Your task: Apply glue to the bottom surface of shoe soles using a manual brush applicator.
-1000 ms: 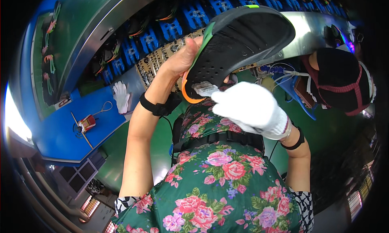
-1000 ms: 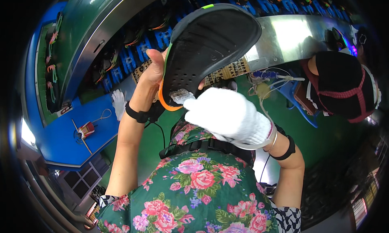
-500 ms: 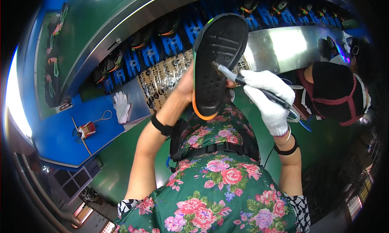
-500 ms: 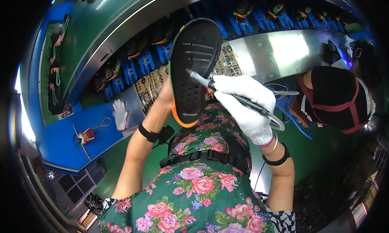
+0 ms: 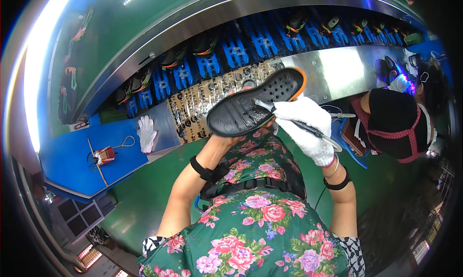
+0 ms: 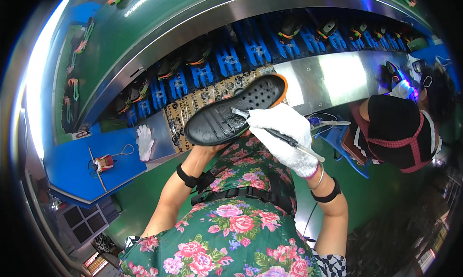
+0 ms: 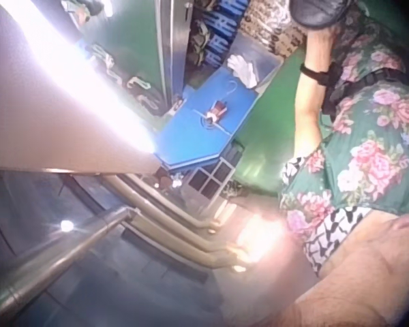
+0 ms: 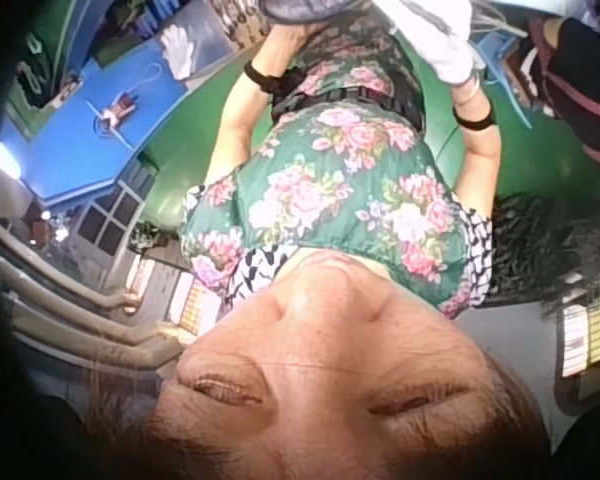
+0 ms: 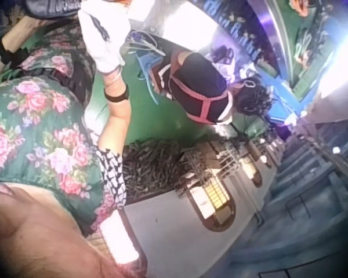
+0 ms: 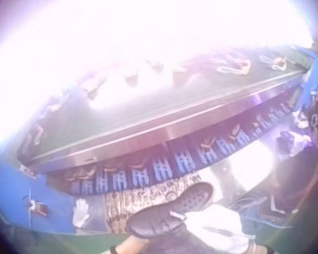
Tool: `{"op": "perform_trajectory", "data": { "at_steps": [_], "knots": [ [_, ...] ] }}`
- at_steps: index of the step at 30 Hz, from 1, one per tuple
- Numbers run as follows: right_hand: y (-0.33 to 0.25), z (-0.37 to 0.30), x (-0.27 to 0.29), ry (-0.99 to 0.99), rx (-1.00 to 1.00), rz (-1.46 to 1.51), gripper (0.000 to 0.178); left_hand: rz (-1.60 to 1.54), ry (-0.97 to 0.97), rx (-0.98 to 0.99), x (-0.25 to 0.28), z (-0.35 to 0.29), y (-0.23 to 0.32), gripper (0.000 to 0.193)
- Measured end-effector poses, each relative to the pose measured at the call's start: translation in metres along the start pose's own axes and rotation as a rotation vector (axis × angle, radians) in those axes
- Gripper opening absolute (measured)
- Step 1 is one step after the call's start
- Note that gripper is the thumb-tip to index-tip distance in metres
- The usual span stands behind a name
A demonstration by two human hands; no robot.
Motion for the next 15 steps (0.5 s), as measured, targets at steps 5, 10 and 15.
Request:
{"op": "perform_trajectory", "data": {
  "at_steps": [5,10,15],
  "knots": [
    [-0.019,0.0,0.006,0.118,0.037,-0.097,0.025,-0.442,0.057,0.062,-0.015,-0.005,-0.004,0.077],
    [-0.036,0.007,0.006,0.164,0.193,-0.214,0.025,-0.199,0.232,-0.017,-0.013,0.015,-0.016,0.099],
    [-0.036,0.01,0.004,0.084,0.269,-0.233,0.038,-0.436,-0.059,0.04,-0.04,0.017,-0.024,0.104]
  ]
}}
Point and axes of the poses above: each hand's wrist, its own z-axis towards the middle knuckle, its own x-axis out of the back of the hand, y = z × x, the point moved 4 cm from there along z, towards the middle knuckle, and after that the axes turned 2 degrees about -x, right-handed, at the moved point
